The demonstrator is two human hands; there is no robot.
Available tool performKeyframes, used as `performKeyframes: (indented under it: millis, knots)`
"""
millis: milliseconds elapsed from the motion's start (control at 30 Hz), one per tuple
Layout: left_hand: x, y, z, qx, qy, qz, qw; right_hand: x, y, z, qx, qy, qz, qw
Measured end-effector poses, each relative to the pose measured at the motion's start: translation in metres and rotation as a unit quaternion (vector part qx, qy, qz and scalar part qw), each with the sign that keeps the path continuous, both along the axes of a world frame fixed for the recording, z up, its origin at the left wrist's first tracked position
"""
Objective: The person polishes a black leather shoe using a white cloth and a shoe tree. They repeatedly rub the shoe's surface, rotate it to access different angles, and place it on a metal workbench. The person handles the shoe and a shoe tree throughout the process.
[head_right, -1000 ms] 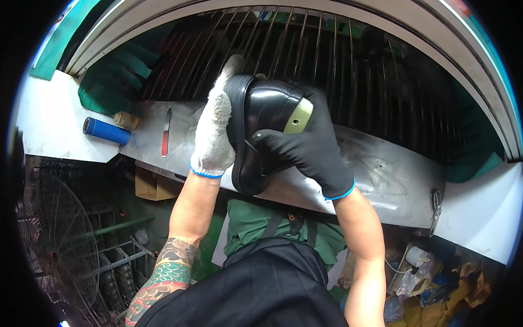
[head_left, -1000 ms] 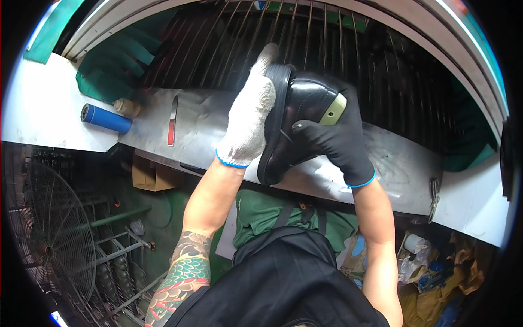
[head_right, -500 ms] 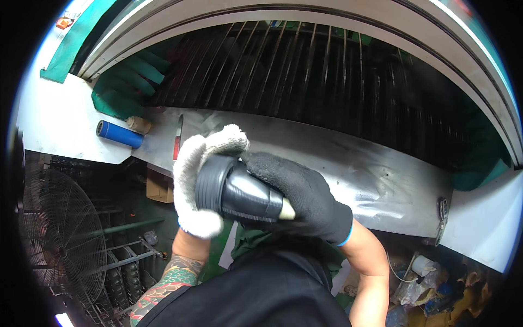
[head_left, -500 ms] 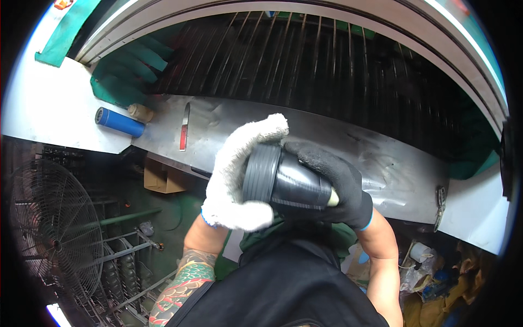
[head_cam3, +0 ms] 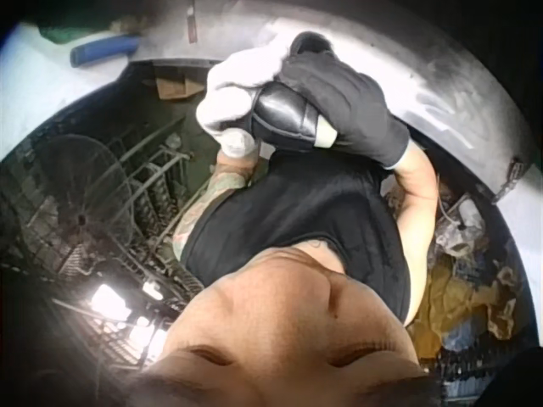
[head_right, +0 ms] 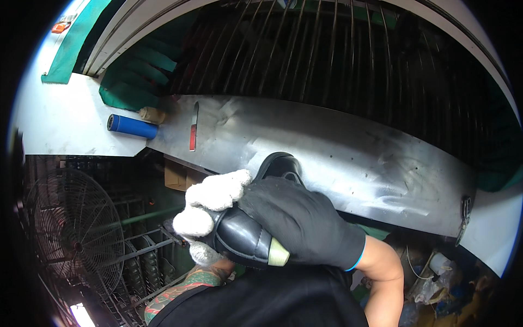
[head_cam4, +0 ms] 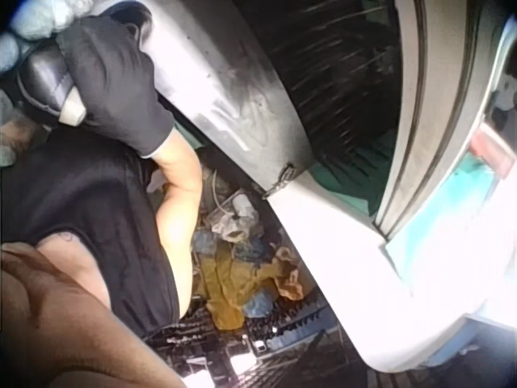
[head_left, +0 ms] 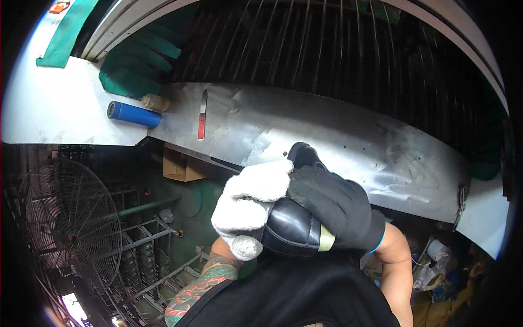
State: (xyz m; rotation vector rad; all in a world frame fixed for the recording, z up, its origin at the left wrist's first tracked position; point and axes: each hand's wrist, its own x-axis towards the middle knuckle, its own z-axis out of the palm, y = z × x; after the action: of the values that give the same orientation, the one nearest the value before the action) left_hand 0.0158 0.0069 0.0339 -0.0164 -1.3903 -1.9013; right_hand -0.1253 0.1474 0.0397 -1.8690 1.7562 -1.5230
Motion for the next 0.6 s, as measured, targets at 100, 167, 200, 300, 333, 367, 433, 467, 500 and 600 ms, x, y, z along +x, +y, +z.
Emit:
performKeyframes:
  millis: [100, 167, 200, 300, 333, 367, 433, 467, 500, 600]
  knots:
    - [-0.014, -0.005, 0.008, -0.099, 0.003, 0.062, 0.993, -0.023, -0.009, 0.008, 0.008, -0.018, 0.031, 0.999]
    - [-0.033, -0.020, 0.011, -0.188, 0.010, 0.078, 0.979, -0.041, -0.015, 0.014, 0.016, -0.021, 0.034, 0.999]
    - [-0.043, -0.027, 0.008, -0.183, 0.030, 0.073, 0.980, -0.046, -0.017, 0.021, 0.045, -0.036, 0.014, 0.998]
    - [-0.065, -0.037, -0.013, -0.189, 0.093, 0.050, 0.976, -0.055, -0.023, 0.021, -0.014, 0.085, -0.055, 0.995]
    - [-0.071, -0.037, -0.024, -0.192, 0.100, 0.052, 0.975, -0.059, -0.020, 0.013, -0.011, 0.116, -0.069, 0.991]
    - [-0.079, -0.038, -0.032, -0.198, 0.105, 0.054, 0.973, -0.064, -0.018, 0.004, -0.012, 0.146, -0.082, 0.986]
    - [-0.072, -0.029, -0.053, -0.191, 0.080, 0.042, 0.977, -0.064, -0.010, -0.008, 0.030, 0.123, -0.076, 0.989]
    - [-0.061, -0.026, -0.065, -0.205, 0.063, 0.066, 0.974, -0.059, -0.003, -0.019, 0.044, 0.116, -0.088, 0.988]
    - [-0.055, -0.015, -0.073, -0.203, 0.056, 0.100, 0.973, -0.055, 0.006, -0.035, 0.060, 0.121, -0.112, 0.985]
    - [-0.035, 0.020, -0.072, -0.075, -0.017, 0.111, 0.991, -0.015, 0.023, -0.094, -0.029, -0.441, -0.142, 0.886]
